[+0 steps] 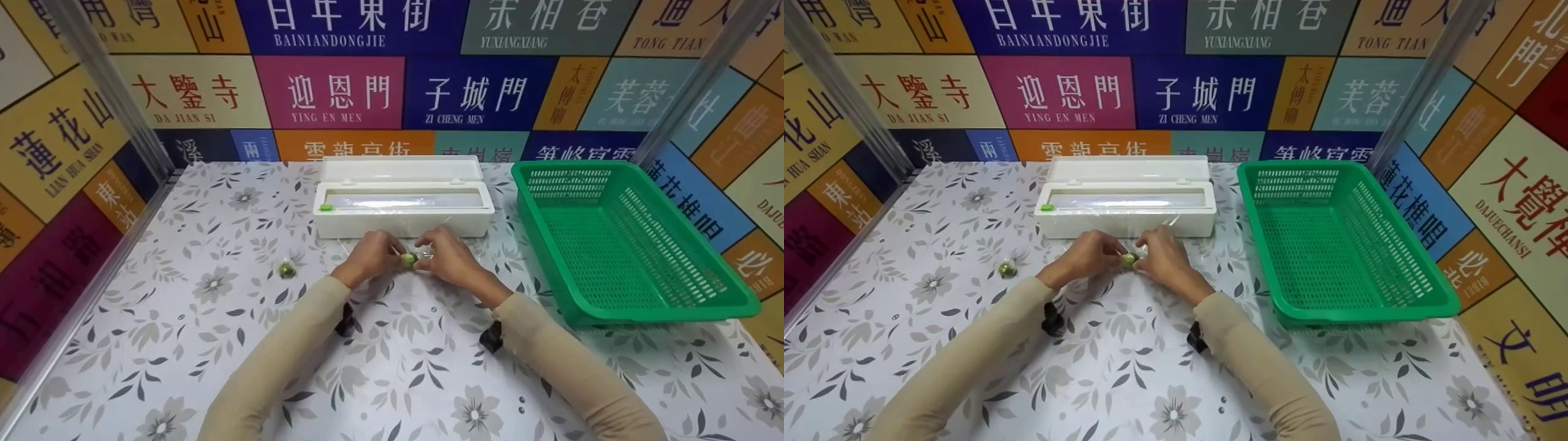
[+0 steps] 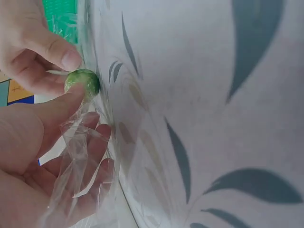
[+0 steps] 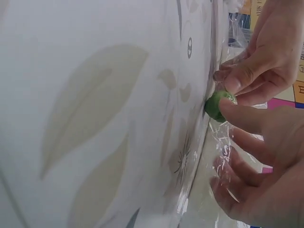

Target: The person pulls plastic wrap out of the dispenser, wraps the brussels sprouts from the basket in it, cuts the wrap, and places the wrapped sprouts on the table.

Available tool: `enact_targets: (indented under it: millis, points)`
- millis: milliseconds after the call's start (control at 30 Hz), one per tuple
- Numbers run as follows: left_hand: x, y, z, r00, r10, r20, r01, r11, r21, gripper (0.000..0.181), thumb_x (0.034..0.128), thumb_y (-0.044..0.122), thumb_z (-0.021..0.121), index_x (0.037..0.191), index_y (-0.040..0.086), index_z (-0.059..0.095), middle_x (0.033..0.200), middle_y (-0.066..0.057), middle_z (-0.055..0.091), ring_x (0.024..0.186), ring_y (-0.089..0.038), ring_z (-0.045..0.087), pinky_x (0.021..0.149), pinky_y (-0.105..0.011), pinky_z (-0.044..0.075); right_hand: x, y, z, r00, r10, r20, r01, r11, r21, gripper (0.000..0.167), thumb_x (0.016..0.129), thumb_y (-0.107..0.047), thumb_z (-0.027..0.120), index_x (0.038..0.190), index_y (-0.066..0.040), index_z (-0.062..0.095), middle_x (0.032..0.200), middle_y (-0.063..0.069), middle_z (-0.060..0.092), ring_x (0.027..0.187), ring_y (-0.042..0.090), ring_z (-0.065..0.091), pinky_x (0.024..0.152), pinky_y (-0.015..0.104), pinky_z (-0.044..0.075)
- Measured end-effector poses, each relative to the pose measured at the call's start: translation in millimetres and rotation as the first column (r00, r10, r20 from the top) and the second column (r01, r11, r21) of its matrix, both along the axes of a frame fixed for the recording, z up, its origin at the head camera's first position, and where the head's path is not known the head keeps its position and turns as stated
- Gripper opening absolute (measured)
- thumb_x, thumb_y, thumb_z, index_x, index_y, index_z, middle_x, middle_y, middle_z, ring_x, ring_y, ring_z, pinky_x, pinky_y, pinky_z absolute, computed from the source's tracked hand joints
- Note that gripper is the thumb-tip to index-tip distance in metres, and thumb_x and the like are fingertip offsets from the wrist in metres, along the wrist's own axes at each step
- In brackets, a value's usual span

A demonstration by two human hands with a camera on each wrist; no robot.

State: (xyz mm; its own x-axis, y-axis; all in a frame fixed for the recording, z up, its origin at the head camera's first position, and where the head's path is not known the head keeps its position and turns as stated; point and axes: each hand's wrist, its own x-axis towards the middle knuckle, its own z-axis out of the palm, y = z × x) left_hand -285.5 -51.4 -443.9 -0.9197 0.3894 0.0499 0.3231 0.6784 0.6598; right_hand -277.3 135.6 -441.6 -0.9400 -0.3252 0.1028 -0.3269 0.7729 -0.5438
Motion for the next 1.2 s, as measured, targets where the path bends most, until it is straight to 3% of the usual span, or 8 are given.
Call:
enact_targets:
  millis: [100,233,467,733,900,1200]
  points:
    - [-2.5,0.8,-0.2,1.000,0.002,-0.006,-0.002,1.000,-0.005,0.012,0.0865,0.008,0.076,0.098,0.004,0.079,0.096,-0.012,0.078,0.081,-0.023,0.072,0.065,-0.022,0.056,-0.3,-1.6,0.5,0.999,-0.028,-0.027,0.028,1.000,0.005,0.030,0.077,-0.014,0.086,0.103,-0.007,0.074,0.109,0.014,0.062,0.102,0.030,0.057,0.090,0.044,0.049]
    - [-3.6,2.5,0.0,1.000,0.004,-0.014,-0.004,1.000,-0.031,0.014,0.0881,0.013,0.075,0.099,0.005,0.079,0.097,-0.011,0.079,0.077,-0.021,0.071,0.061,-0.020,0.053,-2.4,-2.8,-2.5,0.999,-0.027,-0.030,0.027,1.000,0.015,0.025,0.076,-0.011,0.085,0.099,-0.010,0.075,0.107,0.011,0.068,0.106,0.031,0.058,0.096,0.046,0.046]
    - [-4.4,7.1,1.8,0.998,0.061,0.002,-0.061,0.996,-0.071,0.026,0.0831,0.004,0.075,0.108,0.000,0.074,0.102,-0.015,0.076,0.090,-0.026,0.071,0.078,-0.033,0.061,-6.4,-1.3,-5.8,0.999,-0.030,-0.037,0.030,1.000,0.001,0.016,0.080,-0.012,0.082,0.095,-0.011,0.077,0.098,0.009,0.074,0.099,0.030,0.064,0.091,0.046,0.049]
    - [-9.7,3.3,-1.0,0.997,0.075,-0.006,-0.075,0.995,-0.061,0.018,0.0878,0.009,0.073,0.105,0.004,0.075,0.106,-0.012,0.076,0.095,-0.026,0.072,0.088,-0.037,0.059,-9.0,-5.7,-4.8,0.999,-0.050,-0.017,0.050,0.998,0.031,0.026,0.080,-0.017,0.084,0.104,-0.012,0.076,0.111,0.011,0.068,0.105,0.030,0.060,0.098,0.047,0.045]
    - [-10.9,0.8,-3.3,0.997,0.080,-0.004,-0.080,0.996,-0.030,0.018,0.0882,0.012,0.074,0.105,0.005,0.075,0.109,-0.011,0.075,0.096,-0.026,0.072,0.089,-0.037,0.059,-14.7,-6.9,-7.3,0.999,-0.052,-0.004,0.052,0.998,0.035,0.024,0.080,-0.018,0.083,0.102,-0.011,0.075,0.105,0.010,0.071,0.101,0.028,0.063,0.094,0.044,0.047]
    - [-14.6,2.2,-5.5,0.993,0.117,-0.010,-0.117,0.993,0.014,0.013,0.0870,0.008,0.075,0.100,0.006,0.075,0.103,-0.010,0.076,0.094,-0.026,0.070,0.088,-0.037,0.058,-23.0,-5.4,-9.1,0.993,-0.099,0.065,0.102,0.994,-0.042,0.027,0.080,-0.016,0.083,0.106,-0.012,0.075,0.105,0.007,0.075,0.099,0.025,0.068,0.092,0.041,0.054]
